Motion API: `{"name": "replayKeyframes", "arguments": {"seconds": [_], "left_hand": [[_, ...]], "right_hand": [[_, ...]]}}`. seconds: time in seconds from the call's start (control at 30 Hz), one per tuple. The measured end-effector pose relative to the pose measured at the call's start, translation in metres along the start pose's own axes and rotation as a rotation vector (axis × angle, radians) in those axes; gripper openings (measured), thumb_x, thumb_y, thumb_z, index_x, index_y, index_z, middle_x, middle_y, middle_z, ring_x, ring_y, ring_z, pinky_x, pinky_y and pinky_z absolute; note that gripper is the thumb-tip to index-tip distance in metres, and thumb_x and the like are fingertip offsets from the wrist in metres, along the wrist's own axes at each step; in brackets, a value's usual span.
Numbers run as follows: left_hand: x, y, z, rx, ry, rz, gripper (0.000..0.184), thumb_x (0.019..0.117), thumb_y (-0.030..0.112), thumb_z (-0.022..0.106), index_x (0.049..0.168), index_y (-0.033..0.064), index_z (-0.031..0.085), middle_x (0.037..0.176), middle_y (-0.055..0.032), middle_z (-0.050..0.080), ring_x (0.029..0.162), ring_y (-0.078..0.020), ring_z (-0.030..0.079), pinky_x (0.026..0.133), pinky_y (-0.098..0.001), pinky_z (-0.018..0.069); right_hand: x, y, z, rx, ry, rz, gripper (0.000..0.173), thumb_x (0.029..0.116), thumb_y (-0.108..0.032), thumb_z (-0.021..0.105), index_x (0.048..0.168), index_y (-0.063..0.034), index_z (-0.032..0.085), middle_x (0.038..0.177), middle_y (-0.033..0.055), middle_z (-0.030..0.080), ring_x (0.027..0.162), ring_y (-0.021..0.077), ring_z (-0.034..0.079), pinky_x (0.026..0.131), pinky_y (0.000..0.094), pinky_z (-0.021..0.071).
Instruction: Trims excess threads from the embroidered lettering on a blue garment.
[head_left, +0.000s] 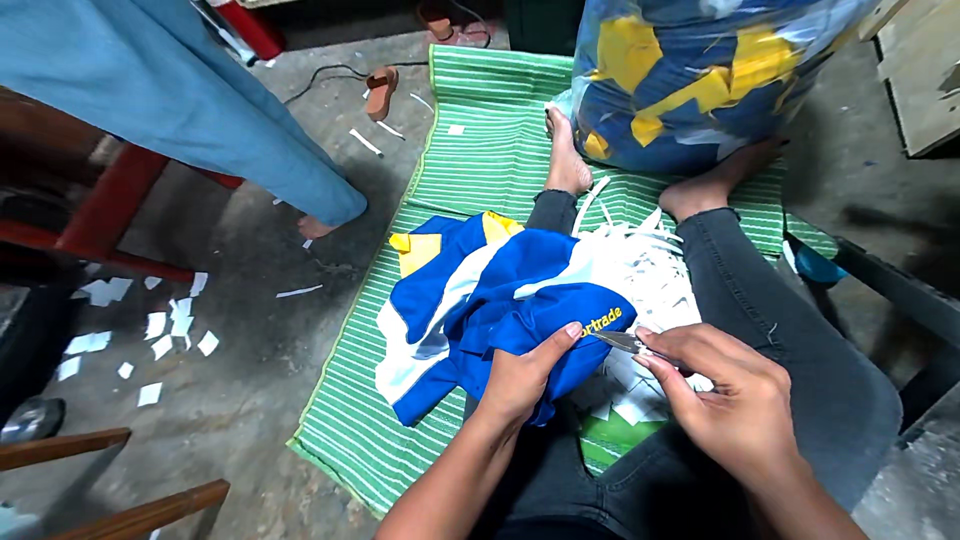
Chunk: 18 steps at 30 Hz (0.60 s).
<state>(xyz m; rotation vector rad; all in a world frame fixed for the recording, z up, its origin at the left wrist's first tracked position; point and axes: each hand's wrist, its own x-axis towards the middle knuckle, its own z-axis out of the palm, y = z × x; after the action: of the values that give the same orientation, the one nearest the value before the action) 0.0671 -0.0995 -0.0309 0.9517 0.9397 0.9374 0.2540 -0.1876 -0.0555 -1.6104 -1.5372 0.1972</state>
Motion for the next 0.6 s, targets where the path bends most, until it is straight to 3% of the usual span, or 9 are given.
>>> {"name": "replayKeyframes", "arguments": {"seconds": [0.13,0.27,0.37,0.47,0.6], "left_hand": [[0.001,-0.001,-0.003,0.011,-0.019,-0.002,0.014,0.0890,-0.005,0.069,0.102,-0.0001,0.066,0.088,-0.0062,0.074,0.084,-0.0115,0.072,0.084,-0.0298,0.0609],[0.002,0.000,-0.007,0.006,-0.032,-0.019,0.016,0.0891,-0.005,0.068,0.104,-0.0003,0.065,0.089,-0.0061,0.074,0.085,-0.0114,0.072,0.084,-0.0299,0.0607],[0.003,0.003,-0.008,-0.007,-0.023,-0.040,0.016,0.0883,-0.006,0.066,0.103,0.0004,0.066,0.088,-0.0056,0.073,0.085,-0.0109,0.072,0.083,-0.0295,0.0607],[0.006,0.008,-0.006,-0.036,-0.060,-0.013,0.017,0.0835,-0.006,0.065,0.097,0.0047,0.067,0.085,-0.0028,0.073,0.081,-0.0088,0.071,0.080,-0.0277,0.0607],[0.011,0.026,-0.003,-0.108,-0.224,0.137,0.023,0.0782,-0.003,0.070,0.094,0.0138,0.074,0.085,0.0026,0.075,0.080,-0.0035,0.071,0.077,-0.0231,0.0605]], "right_hand": [[0.000,0.004,0.001,0.047,-0.032,0.025,0.025,0.0995,-0.032,0.065,0.104,-0.0147,0.082,0.094,0.0012,0.076,0.080,0.0071,0.067,0.069,0.0255,0.0532],[0.002,0.008,0.001,0.290,-0.073,0.130,0.023,0.0953,-0.026,0.070,0.104,-0.0080,0.080,0.094,-0.0012,0.074,0.079,-0.0028,0.064,0.068,0.0115,0.0515],[0.008,0.010,0.001,0.597,-0.061,0.271,0.025,0.0955,-0.019,0.068,0.115,-0.0033,0.071,0.098,-0.0029,0.072,0.079,-0.0001,0.065,0.068,0.0145,0.0543],[0.014,0.006,0.008,0.758,0.006,0.314,0.030,0.0980,-0.027,0.066,0.123,-0.0114,0.061,0.096,-0.0082,0.065,0.076,-0.0006,0.060,0.066,0.0143,0.0507],[0.024,-0.015,0.013,1.002,0.045,0.282,0.040,0.0940,-0.026,0.074,0.129,-0.0117,0.060,0.088,-0.0099,0.060,0.069,-0.0001,0.056,0.062,0.0158,0.0499]]}}
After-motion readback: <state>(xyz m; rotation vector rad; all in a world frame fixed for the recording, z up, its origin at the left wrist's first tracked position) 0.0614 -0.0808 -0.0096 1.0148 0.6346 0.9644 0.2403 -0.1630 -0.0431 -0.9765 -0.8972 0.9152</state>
